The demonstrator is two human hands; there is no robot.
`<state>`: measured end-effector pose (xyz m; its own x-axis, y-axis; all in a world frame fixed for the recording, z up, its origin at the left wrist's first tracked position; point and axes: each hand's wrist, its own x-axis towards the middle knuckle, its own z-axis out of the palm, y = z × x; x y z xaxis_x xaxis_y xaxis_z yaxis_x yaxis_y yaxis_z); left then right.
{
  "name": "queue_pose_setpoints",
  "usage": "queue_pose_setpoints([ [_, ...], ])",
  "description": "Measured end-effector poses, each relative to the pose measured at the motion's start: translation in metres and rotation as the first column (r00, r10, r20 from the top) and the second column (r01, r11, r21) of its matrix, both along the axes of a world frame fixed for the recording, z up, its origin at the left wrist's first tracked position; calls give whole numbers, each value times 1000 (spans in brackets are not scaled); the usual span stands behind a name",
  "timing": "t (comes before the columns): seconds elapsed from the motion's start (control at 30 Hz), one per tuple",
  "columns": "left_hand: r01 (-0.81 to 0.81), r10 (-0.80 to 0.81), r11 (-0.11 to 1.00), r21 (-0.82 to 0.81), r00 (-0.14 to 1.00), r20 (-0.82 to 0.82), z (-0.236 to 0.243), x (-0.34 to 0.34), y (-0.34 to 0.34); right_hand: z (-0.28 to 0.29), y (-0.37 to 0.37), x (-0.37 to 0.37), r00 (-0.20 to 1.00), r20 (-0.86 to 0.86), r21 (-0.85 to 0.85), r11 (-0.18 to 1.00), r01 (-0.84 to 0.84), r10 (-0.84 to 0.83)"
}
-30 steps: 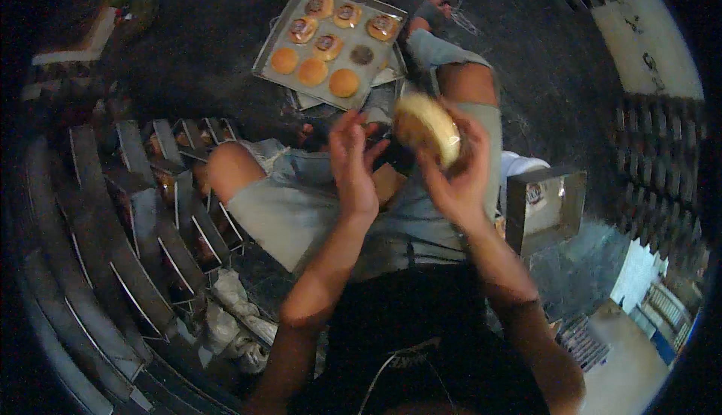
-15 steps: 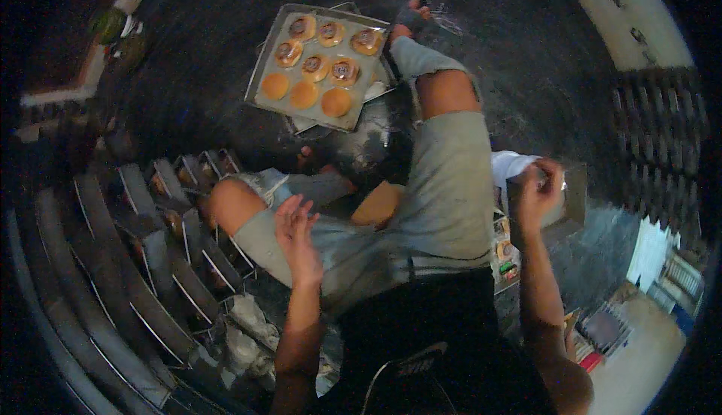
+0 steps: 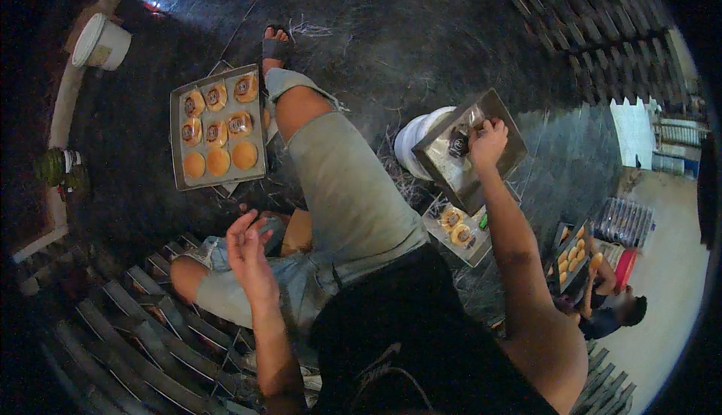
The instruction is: The person sits on the floor and individually wraps small round buns in clear plastic bags, placing each wrapped bun onto a metal tray. The person repeats this process for multiple buns from a tray.
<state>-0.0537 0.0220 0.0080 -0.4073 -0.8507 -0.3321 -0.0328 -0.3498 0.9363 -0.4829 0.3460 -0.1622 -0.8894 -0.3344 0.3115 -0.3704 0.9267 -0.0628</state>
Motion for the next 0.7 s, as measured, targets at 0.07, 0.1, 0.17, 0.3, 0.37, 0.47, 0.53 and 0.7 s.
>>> queue_pose_setpoints([
  [0.07,58,-58,998,10,998,-10,0,-9,9,5,7,3,999,-19,17,999,-48,49],
  [0.1,98,-98,995,12,995,-23,-2,-15,13,4,9,1,998,-29,84,995,-57,60],
  [0.17,173,-172,985,17,985,-32,-1,-24,18,-1,6,-1,990,-54,108,987,-120,126],
  [0.3,244,-244,970,-8,969,-29,9,-30,26,-1,16,-11,950,264,-176,977,-124,168],
  [0.37,252,-252,968,-6,967,-44,6,-23,29,9,38,-28,846,516,-320,946,45,134],
  [0.47,228,-227,973,-24,973,32,-6,5,26,104,-20,8,738,564,-807,435,399,370],
  [0.53,293,-293,956,1,956,6,-6,-1,34,174,-71,55,713,519,-851,359,382,472],
  [0.7,141,-206,922,-361,967,-149,20,-94,66,230,-167,160,671,414,-901,170,400,615],
])
